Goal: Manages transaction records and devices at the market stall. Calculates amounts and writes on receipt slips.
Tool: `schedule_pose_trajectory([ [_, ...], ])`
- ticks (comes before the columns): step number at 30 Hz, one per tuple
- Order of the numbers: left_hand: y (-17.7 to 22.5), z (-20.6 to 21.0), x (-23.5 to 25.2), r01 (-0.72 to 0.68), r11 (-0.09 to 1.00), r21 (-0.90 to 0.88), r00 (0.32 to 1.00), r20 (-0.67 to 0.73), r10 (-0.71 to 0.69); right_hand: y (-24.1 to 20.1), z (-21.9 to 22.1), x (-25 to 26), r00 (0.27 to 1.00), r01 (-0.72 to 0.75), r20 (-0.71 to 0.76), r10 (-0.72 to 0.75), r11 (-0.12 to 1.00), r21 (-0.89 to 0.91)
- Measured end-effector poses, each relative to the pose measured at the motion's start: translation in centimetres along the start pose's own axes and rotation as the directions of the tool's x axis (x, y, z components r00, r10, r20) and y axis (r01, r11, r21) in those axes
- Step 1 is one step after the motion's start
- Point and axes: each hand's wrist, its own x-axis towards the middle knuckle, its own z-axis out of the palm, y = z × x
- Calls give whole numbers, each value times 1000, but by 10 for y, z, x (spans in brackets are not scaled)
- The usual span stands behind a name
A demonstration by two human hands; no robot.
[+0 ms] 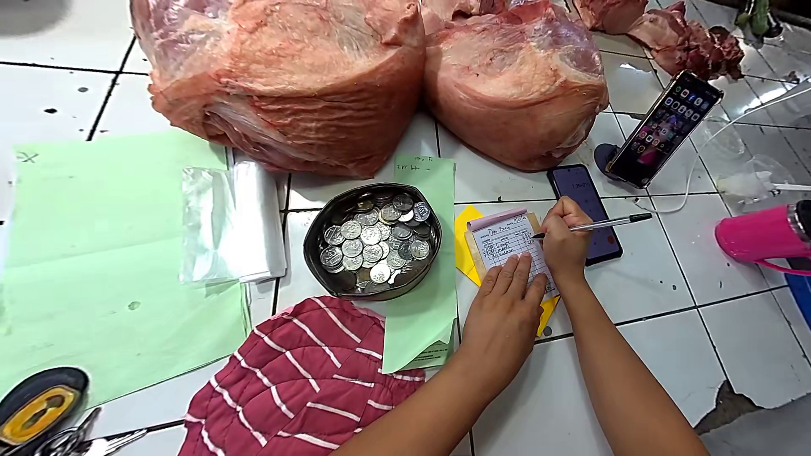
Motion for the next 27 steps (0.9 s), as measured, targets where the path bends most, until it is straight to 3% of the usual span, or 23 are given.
schedule_pose_trajectory([
  [6,0,0,-1,0,1000,-2,1000,9,0,-1,0,-1,1000,4,3,-4,996,-84],
  [11,0,0,0,-3,1000,-11,1000,-1,3,3,-2,1,1000,-11,14,10,998,54],
  [15,0,-1,-1,2,1000,-7,1000,14,-2,2,-2,1,1000,-30,-1,30,999,36],
  [21,-1,-2,-1,-27,1000,-14,1000,9,27,6,-10,8,981,-159,-26,191,881,446],
  [27,2,-8,-4,-192,926,-326,980,-108,165,7,-10,8,979,-199,42,202,872,446],
])
